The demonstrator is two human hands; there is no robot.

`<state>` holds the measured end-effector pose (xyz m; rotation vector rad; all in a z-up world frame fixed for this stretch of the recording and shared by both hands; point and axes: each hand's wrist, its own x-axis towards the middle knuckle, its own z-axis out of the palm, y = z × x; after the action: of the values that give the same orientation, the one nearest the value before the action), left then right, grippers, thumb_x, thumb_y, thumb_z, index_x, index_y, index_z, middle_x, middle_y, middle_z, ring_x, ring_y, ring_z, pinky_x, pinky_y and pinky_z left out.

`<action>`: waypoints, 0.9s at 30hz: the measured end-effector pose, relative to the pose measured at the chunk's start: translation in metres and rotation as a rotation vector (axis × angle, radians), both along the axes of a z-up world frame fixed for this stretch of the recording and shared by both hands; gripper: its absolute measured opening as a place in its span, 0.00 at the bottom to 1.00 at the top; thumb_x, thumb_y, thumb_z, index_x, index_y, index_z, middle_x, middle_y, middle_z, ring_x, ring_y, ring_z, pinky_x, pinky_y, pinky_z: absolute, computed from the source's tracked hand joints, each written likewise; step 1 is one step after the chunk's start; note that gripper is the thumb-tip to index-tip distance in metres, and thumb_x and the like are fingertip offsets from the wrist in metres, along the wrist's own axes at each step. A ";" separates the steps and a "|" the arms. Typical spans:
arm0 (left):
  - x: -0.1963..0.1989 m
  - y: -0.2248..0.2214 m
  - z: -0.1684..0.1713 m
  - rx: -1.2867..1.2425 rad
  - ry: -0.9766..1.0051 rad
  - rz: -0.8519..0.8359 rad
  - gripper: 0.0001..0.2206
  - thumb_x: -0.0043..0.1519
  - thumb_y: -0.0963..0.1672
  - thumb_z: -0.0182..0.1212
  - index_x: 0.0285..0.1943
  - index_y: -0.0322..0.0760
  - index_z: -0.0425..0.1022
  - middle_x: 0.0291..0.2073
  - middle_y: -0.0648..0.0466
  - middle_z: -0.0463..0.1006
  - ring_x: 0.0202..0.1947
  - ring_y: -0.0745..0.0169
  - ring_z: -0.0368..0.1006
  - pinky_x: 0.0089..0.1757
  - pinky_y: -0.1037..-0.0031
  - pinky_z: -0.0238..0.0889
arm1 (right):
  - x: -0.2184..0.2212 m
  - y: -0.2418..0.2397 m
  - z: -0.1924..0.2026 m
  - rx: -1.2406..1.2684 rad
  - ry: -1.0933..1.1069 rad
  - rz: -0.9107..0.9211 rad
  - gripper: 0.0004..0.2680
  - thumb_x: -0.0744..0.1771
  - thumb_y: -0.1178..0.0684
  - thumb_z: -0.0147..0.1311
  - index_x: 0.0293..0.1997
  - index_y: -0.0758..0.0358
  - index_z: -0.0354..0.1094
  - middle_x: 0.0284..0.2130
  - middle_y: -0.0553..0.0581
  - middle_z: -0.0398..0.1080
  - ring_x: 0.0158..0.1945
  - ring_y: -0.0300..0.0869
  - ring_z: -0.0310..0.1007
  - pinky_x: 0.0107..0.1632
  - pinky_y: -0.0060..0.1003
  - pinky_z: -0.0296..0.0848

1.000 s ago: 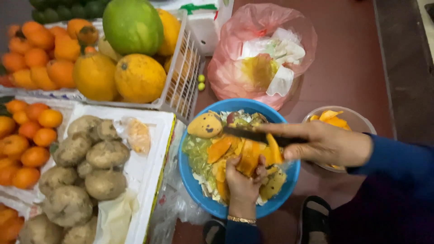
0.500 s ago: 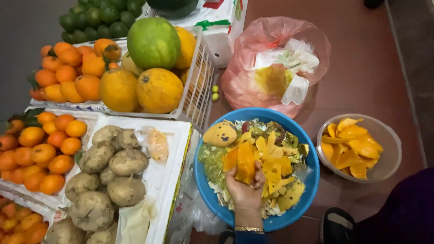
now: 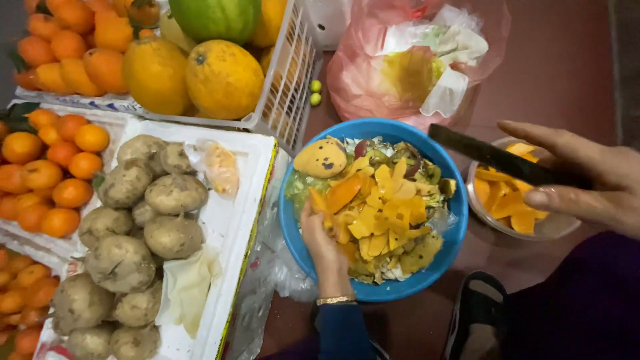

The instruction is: Peeling the skin off mangoes and slicing the flesh into a plastic bowl using a knife

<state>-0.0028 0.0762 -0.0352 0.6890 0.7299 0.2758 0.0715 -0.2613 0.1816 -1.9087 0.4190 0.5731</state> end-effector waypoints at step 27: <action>0.027 -0.065 -0.026 1.639 0.487 -0.913 0.39 0.63 0.59 0.54 0.81 0.48 0.47 0.79 0.39 0.39 0.77 0.37 0.31 0.67 0.43 0.30 | 0.059 0.002 -0.140 -0.251 0.006 0.391 0.29 0.65 0.49 0.57 0.77 0.46 0.52 0.56 0.58 0.72 0.40 0.47 0.78 0.38 0.40 0.76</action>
<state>0.0243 0.0116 -0.0608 2.6098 0.4308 -0.2390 0.1301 -0.2589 0.0418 -2.2504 0.1215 0.8111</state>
